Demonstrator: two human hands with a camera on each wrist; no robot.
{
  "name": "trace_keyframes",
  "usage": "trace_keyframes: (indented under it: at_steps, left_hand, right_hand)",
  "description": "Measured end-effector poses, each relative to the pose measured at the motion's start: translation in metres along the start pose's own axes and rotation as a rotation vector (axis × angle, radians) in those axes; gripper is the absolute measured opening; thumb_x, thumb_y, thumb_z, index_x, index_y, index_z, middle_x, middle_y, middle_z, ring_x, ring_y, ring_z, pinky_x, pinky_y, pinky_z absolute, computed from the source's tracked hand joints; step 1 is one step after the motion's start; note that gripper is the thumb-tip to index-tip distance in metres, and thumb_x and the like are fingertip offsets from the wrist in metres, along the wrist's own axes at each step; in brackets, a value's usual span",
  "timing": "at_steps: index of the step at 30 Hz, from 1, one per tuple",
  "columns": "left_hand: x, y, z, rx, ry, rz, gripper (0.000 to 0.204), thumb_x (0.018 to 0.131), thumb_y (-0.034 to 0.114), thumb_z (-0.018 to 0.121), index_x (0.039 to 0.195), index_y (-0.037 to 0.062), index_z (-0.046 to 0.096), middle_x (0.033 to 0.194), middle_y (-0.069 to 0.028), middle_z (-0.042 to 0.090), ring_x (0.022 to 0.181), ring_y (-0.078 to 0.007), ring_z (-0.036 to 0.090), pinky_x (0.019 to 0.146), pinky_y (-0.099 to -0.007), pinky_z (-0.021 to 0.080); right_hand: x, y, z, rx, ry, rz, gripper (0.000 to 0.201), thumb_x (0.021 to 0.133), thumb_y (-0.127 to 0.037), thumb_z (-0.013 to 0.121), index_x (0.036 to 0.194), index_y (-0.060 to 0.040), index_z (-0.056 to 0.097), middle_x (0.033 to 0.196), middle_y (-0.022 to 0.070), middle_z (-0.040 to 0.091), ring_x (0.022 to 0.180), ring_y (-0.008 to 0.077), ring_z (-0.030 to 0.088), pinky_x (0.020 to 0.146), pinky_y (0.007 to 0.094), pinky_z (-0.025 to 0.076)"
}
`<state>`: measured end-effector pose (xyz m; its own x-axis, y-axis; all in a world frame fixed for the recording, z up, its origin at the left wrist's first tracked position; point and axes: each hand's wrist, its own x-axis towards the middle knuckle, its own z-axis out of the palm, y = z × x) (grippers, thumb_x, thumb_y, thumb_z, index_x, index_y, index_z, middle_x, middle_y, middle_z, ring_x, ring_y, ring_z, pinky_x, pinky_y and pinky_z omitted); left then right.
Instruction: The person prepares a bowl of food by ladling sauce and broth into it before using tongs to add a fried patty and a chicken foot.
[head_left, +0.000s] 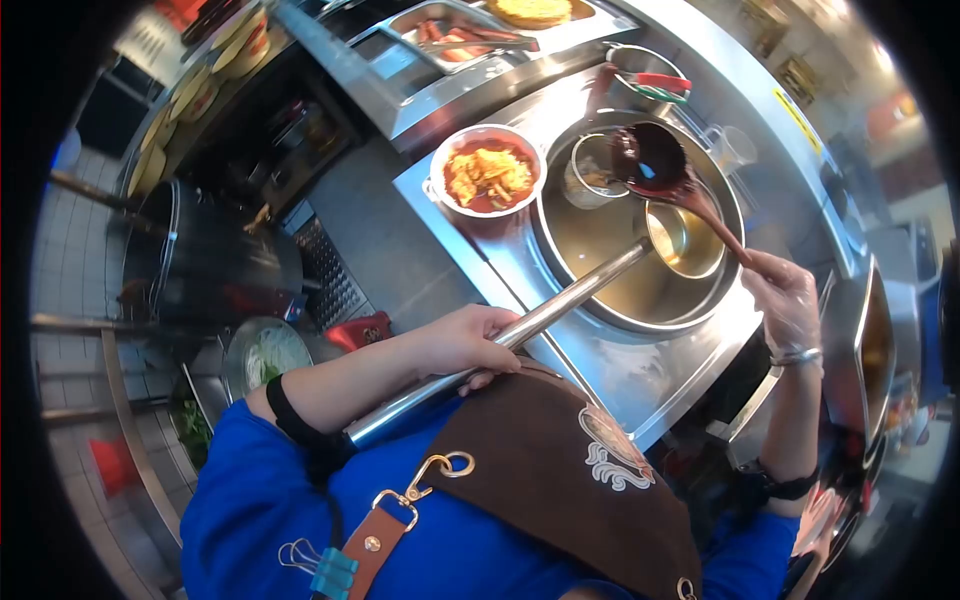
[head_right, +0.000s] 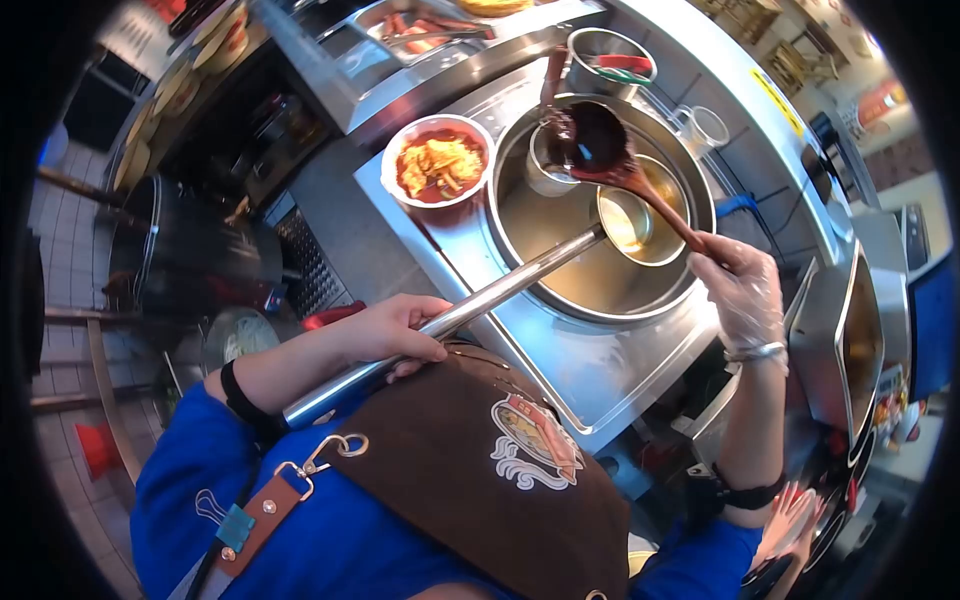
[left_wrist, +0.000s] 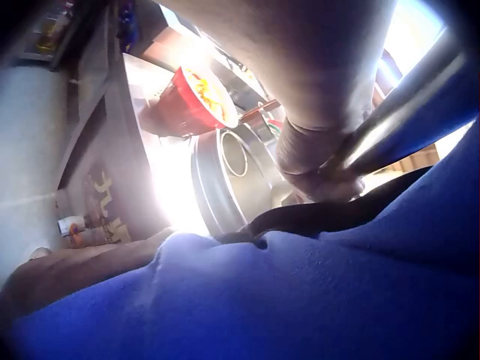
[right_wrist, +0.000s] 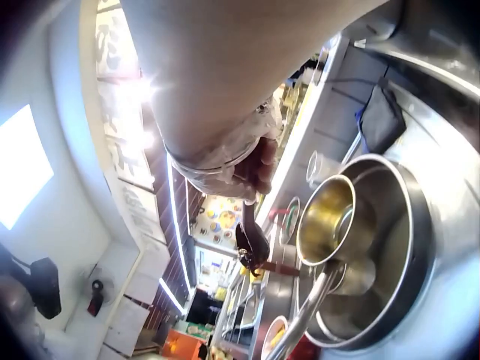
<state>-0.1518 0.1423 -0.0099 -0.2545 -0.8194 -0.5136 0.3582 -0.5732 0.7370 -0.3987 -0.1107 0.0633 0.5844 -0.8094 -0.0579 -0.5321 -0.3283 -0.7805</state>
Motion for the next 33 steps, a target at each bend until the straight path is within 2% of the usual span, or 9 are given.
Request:
trace_keyframes:
  at_steps: [1,3,4,5,8,11,12,22,33]
  left_hand:
    - [-0.004,-0.006,-0.005,-0.018,0.009,0.009,0.031,0.077,0.004,0.057,0.105,-0.0028,0.047,0.06,-0.0025,0.051,0.041,-0.0067,0.049,0.034,-0.0207,0.041]
    - [-0.01,-0.014,-0.013,-0.008,0.006,0.019,0.033,0.077,0.005,0.057,0.107,-0.0031,0.046,0.06,-0.0026,0.051,0.042,-0.0069,0.05,0.035,-0.0211,0.042]
    - [-0.014,-0.016,-0.014,-0.024,0.013,0.026,0.033,0.077,0.005,0.057,0.107,-0.0031,0.046,0.06,-0.0026,0.051,0.042,-0.0069,0.05,0.035,-0.0211,0.042]
    - [-0.018,-0.016,-0.015,-0.019,0.019,0.025,0.034,0.077,0.005,0.057,0.108,-0.0031,0.046,0.06,-0.0028,0.051,0.043,-0.007,0.05,0.035,-0.0211,0.042]
    - [-0.023,-0.02,-0.021,-0.008,0.028,0.032,0.035,0.077,0.006,0.057,0.108,-0.0031,0.046,0.062,-0.0032,0.052,0.044,-0.0071,0.051,0.035,-0.0211,0.042]
    - [-0.028,-0.024,-0.027,0.009,0.027,0.029,0.038,0.077,0.005,0.055,0.112,-0.0033,0.043,0.061,-0.0029,0.052,0.043,-0.0065,0.05,0.035,-0.0203,0.041]
    - [-0.029,-0.024,-0.029,0.021,0.018,0.026,0.041,0.078,0.005,0.055,0.116,-0.0035,0.04,0.061,-0.0024,0.053,0.042,-0.0058,0.05,0.035,-0.0195,0.041]
    - [-0.032,-0.022,-0.045,0.009,-0.021,-0.007,0.042,0.079,0.006,0.055,0.117,-0.0036,0.04,0.061,-0.0019,0.053,0.043,-0.0057,0.05,0.035,-0.0194,0.041]
    - [-0.028,-0.019,-0.05,0.019,-0.046,-0.04,0.036,0.077,0.005,0.055,0.11,-0.0029,0.044,0.064,-0.0028,0.054,0.043,-0.0063,0.051,0.035,-0.0194,0.041]
  right_hand:
    - [0.008,-0.009,0.014,-0.074,-0.046,-0.051,0.024,0.074,-0.008,0.06,0.096,0.0003,0.063,0.064,0.0005,0.057,0.055,0.0057,0.049,0.051,0.021,0.039]
    - [0.014,-0.045,0.047,-0.328,0.005,-0.177,0.025,0.073,-0.013,0.06,0.096,-0.0033,0.063,0.067,0.0081,0.061,0.061,0.0139,0.058,0.057,0.0258,0.043]
    - [0.017,-0.053,0.063,-0.412,0.026,-0.261,0.023,0.074,-0.015,0.059,0.095,-0.0053,0.062,0.076,0.0117,0.062,0.072,0.023,0.061,0.064,0.0288,0.045]
    - [0.024,-0.049,0.078,-0.46,0.082,-0.462,0.021,0.076,-0.016,0.059,0.094,-0.0066,0.062,0.08,0.0082,0.062,0.074,0.0253,0.06,0.064,0.0304,0.046]
    - [0.037,-0.06,0.109,-0.801,0.189,-0.743,0.021,0.076,-0.015,0.061,0.097,-0.0111,0.062,0.082,0.0036,0.062,0.072,0.0228,0.059,0.063,0.0325,0.047]
    - [0.047,-0.06,0.12,-0.811,0.215,-0.865,0.02,0.073,-0.013,0.062,0.093,-0.0125,0.061,0.077,0.0013,0.061,0.068,0.0193,0.058,0.06,0.0296,0.047]
    - [0.049,-0.061,0.122,-0.816,0.228,-0.884,0.022,0.072,-0.012,0.063,0.094,-0.0122,0.062,0.077,0.0011,0.061,0.068,0.0192,0.058,0.06,0.0294,0.047]
    - [0.048,-0.061,0.136,-0.761,0.224,-0.779,0.019,0.073,-0.016,0.063,0.092,-0.0122,0.064,0.08,0.0016,0.063,0.071,0.0196,0.06,0.063,0.0297,0.048]
    - [0.043,-0.059,0.141,-0.735,0.27,-0.743,0.02,0.072,-0.014,0.064,0.092,-0.0132,0.065,0.08,0.002,0.063,0.07,0.0188,0.06,0.062,0.0286,0.048]
